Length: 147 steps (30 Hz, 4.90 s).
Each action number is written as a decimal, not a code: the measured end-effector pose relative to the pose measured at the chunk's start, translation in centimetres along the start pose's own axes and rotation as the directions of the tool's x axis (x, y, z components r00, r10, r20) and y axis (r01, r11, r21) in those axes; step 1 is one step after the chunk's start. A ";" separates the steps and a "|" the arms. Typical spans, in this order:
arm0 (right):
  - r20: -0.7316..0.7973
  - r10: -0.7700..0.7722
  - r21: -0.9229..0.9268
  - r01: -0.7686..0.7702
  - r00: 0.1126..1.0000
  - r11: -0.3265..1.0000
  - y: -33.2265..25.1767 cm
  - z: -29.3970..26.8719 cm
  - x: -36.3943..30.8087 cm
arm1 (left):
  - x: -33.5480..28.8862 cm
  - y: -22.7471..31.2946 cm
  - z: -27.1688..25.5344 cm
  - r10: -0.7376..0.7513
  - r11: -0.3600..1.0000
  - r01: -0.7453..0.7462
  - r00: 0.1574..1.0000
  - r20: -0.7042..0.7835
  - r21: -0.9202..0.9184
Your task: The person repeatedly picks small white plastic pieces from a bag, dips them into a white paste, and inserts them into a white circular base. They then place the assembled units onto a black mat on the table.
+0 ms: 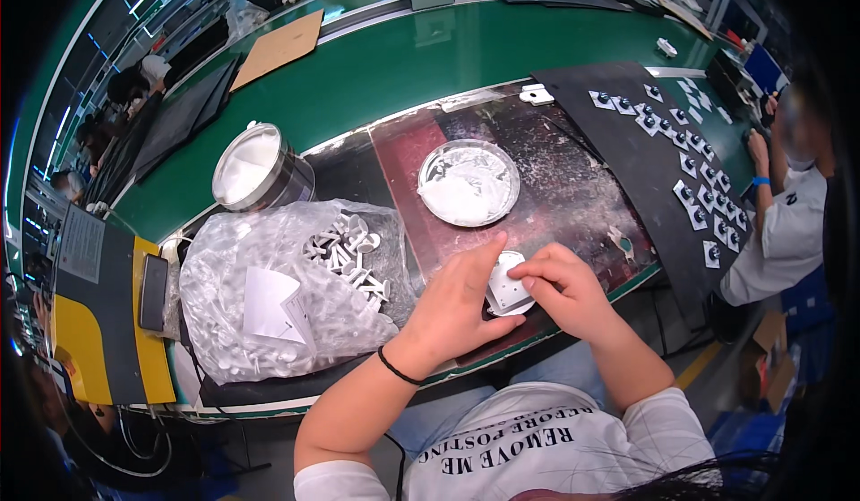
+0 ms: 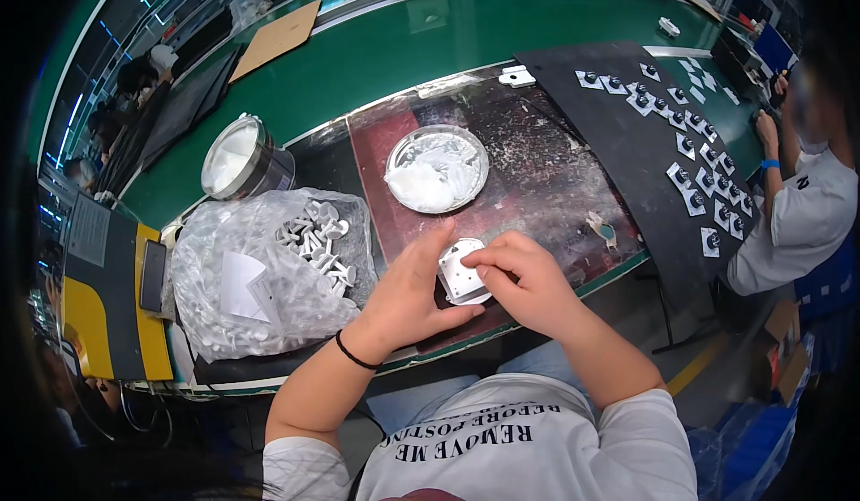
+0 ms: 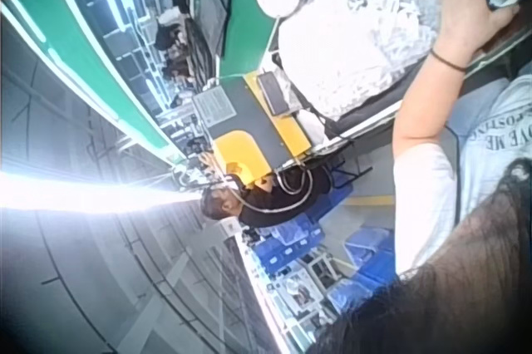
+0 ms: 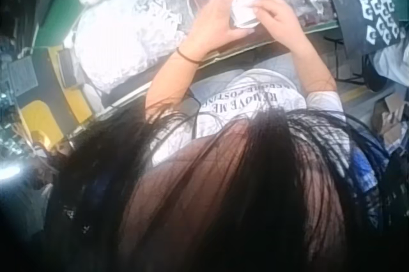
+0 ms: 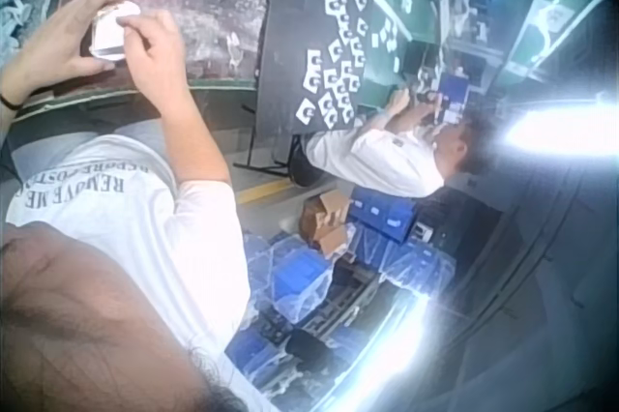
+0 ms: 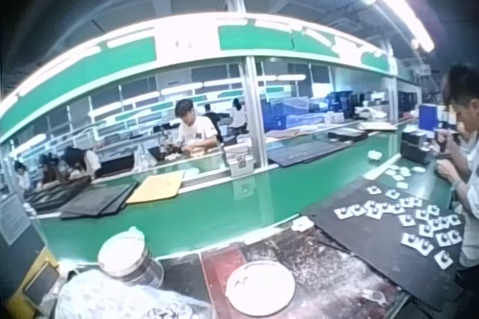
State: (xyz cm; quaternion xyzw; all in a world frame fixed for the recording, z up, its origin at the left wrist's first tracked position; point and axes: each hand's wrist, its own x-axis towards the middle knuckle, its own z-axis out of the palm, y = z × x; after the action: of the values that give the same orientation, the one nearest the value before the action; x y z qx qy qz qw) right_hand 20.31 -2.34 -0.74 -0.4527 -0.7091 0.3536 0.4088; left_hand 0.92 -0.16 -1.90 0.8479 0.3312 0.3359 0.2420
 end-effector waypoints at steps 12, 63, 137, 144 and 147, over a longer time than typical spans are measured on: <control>0.016 -0.228 -0.453 0.210 0.974 0.866 -0.7 0.1 0.0 | 0.0 -0.2 0.2 0.020 1.000 -0.020 1.000 -0.014 -0.016; -0.067 -0.363 -0.403 0.308 0.929 0.862 1.2 -1.5 -2.4 | 0.5 0.6 -3.4 0.000 0.984 0.020 0.993 -0.115 0.174; 0.004 -0.316 -0.621 0.250 0.949 0.743 5.3 -3.4 13.2 | 0.2 -1.2 -3.2 0.007 1.000 -0.001 0.960 -0.280 0.021; 0.026 -0.391 -0.732 0.284 0.920 0.619 6.3 -1.8 13.8 | 0.2 -1.3 -3.5 0.056 0.996 -0.034 0.957 -0.283 0.081; 0.032 -0.394 -0.754 0.281 0.918 0.594 6.3 -1.6 13.9 | 0.3 -1.1 -3.5 0.032 0.998 -0.015 0.956 -0.292 0.059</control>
State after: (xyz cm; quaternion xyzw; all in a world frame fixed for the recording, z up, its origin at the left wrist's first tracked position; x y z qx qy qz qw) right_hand 20.41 12.95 -1.96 -0.4600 -0.8332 -0.0841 0.2951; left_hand -1.91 1.42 -0.23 0.7992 0.3626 0.4511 0.1623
